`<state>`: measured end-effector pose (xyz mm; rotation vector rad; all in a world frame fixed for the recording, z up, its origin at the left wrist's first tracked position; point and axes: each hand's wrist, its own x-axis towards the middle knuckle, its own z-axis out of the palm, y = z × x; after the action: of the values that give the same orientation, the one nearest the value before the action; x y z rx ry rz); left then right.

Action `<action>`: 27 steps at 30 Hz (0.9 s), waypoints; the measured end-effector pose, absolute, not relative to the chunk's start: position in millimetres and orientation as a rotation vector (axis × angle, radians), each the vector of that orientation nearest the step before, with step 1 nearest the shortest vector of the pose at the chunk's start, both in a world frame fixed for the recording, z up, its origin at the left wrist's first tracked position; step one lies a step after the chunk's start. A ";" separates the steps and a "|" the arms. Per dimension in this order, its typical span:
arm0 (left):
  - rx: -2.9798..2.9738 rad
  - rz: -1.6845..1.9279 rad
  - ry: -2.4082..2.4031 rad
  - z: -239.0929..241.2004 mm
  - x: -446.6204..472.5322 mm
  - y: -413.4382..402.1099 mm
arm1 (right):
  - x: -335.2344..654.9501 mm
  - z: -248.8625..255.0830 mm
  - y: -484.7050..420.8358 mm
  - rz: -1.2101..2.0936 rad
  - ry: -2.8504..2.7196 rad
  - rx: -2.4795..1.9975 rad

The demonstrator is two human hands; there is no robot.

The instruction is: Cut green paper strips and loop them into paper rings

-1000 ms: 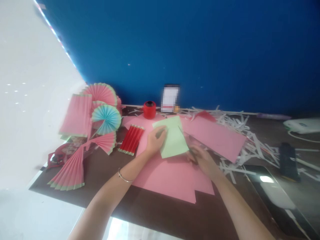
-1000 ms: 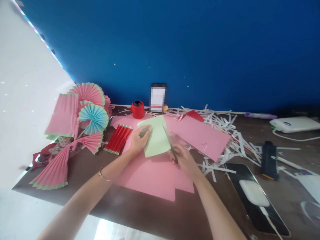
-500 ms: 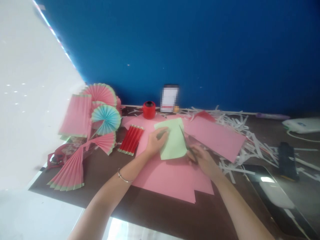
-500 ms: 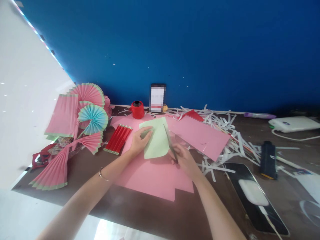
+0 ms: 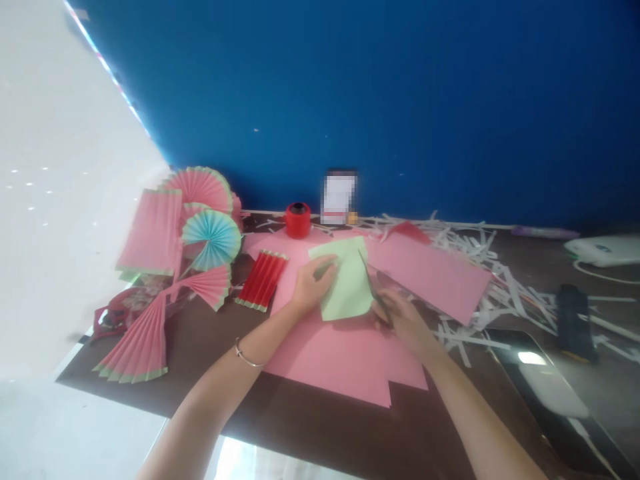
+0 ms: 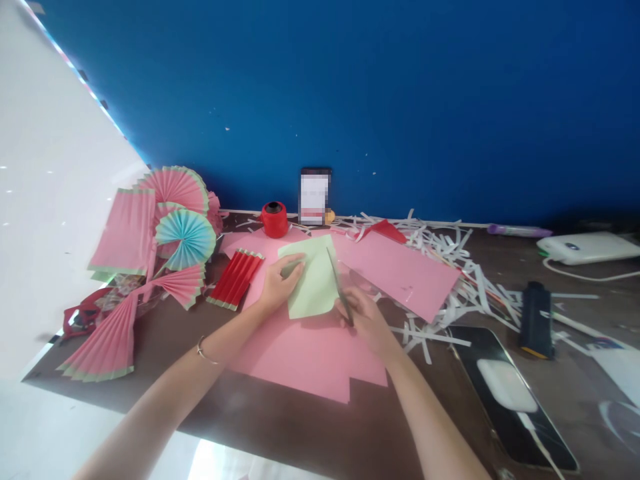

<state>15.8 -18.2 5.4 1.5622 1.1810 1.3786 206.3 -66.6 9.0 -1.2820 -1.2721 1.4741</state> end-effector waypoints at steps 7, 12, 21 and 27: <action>1.594 1.377 1.198 4.7 15.5 -18.0 | 206.3 8.1 -67.0 1.457 -1.287 -1.278; 1.626 1.378 1.183 3.6 15.7 -18.4 | 208.1 6.0 -66.1 1.453 -1.269 -1.256; 1.616 1.350 1.151 3.8 17.2 -20.1 | 211.6 -0.1 -64.9 1.442 -1.270 -1.227; 1.651 1.296 1.157 4.6 16.6 -20.7 | 216.1 -3.6 -62.3 1.353 -1.296 -1.302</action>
<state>16.6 -20.7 4.6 1.6505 1.1570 1.2956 216.1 -62.3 -3.6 -1.3022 -1.2962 1.3535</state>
